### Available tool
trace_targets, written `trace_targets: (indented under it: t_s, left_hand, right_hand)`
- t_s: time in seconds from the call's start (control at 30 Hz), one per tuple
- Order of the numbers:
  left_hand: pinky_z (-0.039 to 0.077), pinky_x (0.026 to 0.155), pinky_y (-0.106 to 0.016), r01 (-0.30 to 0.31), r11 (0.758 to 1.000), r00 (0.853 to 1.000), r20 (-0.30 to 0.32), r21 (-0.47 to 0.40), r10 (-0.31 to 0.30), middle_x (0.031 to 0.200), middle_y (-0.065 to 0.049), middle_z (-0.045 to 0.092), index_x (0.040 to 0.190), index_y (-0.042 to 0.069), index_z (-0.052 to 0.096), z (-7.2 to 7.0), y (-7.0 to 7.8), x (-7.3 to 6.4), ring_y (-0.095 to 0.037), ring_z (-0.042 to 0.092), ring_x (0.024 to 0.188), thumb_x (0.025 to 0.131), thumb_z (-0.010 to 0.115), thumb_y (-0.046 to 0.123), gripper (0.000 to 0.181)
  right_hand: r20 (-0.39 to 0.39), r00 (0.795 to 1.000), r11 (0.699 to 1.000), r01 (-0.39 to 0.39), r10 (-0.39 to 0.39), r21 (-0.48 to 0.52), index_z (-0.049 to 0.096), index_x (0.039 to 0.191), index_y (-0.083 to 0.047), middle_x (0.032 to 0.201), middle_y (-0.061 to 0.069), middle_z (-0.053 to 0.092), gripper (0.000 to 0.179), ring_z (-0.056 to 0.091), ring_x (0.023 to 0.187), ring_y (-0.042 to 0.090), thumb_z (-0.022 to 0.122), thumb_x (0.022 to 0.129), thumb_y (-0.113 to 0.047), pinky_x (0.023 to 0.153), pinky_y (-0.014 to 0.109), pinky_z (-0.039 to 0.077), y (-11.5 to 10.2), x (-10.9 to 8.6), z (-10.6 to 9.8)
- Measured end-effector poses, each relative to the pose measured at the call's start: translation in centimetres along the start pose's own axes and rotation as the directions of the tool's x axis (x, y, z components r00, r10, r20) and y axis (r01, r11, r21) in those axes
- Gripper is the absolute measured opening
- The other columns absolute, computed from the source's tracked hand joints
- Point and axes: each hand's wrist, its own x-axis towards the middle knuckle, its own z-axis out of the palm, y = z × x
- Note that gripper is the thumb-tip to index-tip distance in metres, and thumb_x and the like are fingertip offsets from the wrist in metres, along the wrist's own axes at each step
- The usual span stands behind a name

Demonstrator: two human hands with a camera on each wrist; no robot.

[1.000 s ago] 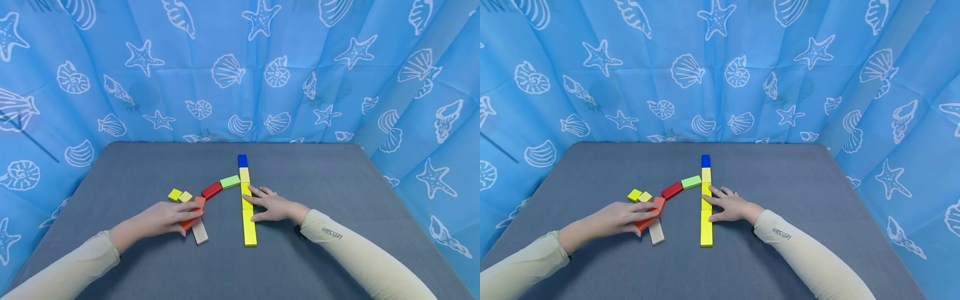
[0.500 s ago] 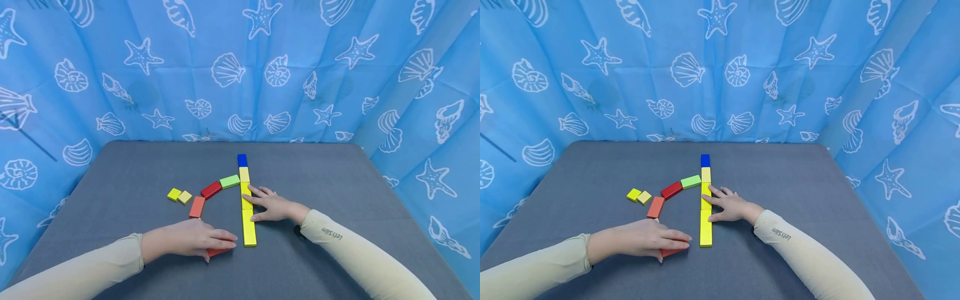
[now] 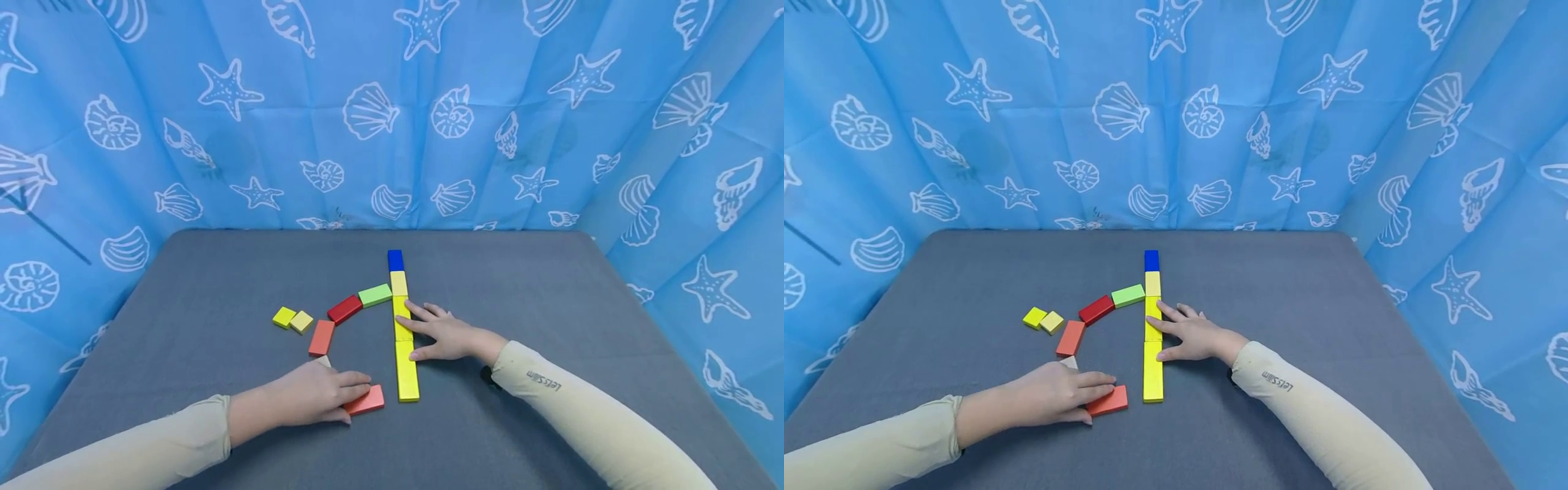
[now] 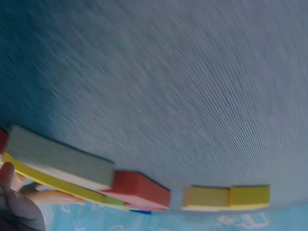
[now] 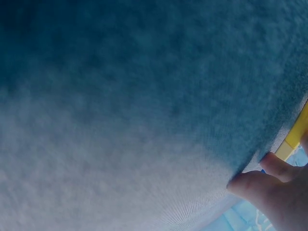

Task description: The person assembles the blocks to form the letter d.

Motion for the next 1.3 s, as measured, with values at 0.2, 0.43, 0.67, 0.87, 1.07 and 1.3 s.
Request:
trace_targets:
  t_s: [0.2,0.43,0.67,0.87,1.07,1.3]
  left_hand:
    - [0.042,0.058,-0.009,0.028,0.996,0.999,0.025,0.08,-0.03,0.138,0.01,0.054,0.138,0.02,0.057,0.5,1.4,-0.4,-0.002,0.049,0.053,0.09,0.071,0.024,0.05]
    - [0.03,0.047,-0.01,-0.027,0.992,1.0,-0.004,0.124,0.028,0.144,0.009,0.048,0.141,0.02,0.053,0.7,2.3,-1.3,-0.004,0.03,0.044,0.09,0.07,0.016,0.054]
    - [0.024,0.042,-0.014,-0.067,0.983,0.998,0.0,0.17,0.068,0.145,0.005,0.047,0.14,0.016,0.053,1.5,3.0,-2.0,-0.006,0.022,0.039,0.092,0.066,0.016,0.05]
    - [0.023,0.04,-0.014,-0.067,0.976,0.998,0.004,0.205,0.067,0.145,0.004,0.048,0.139,0.016,0.054,1.6,3.4,-2.1,-0.006,0.02,0.037,0.093,0.065,0.017,0.048]
    - [0.022,0.04,-0.015,-0.058,0.968,0.998,-0.002,0.246,0.06,0.143,0.004,0.05,0.138,0.017,0.056,1.6,3.7,-2.0,-0.006,0.02,0.037,0.093,0.065,0.02,0.046]
    - [0.022,0.039,-0.017,-0.045,0.959,0.998,-0.019,0.279,0.052,0.14,0.003,0.053,0.136,0.017,0.058,1.7,4.0,-2.0,-0.007,0.019,0.036,0.092,0.066,0.021,0.045]
  right_hand:
    - [-0.002,1.0,1.0,0.001,-0.001,-0.005,0.032,0.153,-0.027,0.163,0.0,0.007,0.073,0.009,0.145,0.04,0.064,0.091,-0.045,0.106,0.068,0.019,-0.1,0.0,0.0]
    - [0.003,1.0,1.0,-0.008,0.008,-0.009,0.031,0.153,-0.029,0.163,-0.002,0.006,0.073,0.009,0.145,0.039,0.064,0.091,-0.045,0.105,0.068,0.021,0.0,0.1,0.0]
    - [0.012,1.0,1.0,0.001,-0.001,-0.006,0.031,0.154,-0.026,0.163,0.0,0.006,0.073,0.009,0.144,0.041,0.064,0.091,-0.045,0.104,0.069,0.021,0.1,0.0,-0.1]
    - [0.009,1.0,1.0,0.004,-0.004,-0.017,0.031,0.154,-0.026,0.163,0.001,0.006,0.073,0.009,0.145,0.041,0.063,0.092,-0.045,0.104,0.069,0.021,0.0,0.1,-0.1]
    - [0.008,1.0,1.0,0.006,-0.006,-0.021,0.031,0.154,-0.025,0.163,0.001,0.007,0.073,0.009,0.145,0.041,0.064,0.092,-0.045,0.104,0.069,0.021,-0.2,0.0,-0.1]
    - [0.01,1.0,1.0,0.0,0.001,-0.022,0.031,0.154,-0.026,0.163,0.001,0.006,0.072,0.009,0.145,0.041,0.063,0.092,-0.045,0.103,0.069,0.022,-0.3,0.0,-0.2]
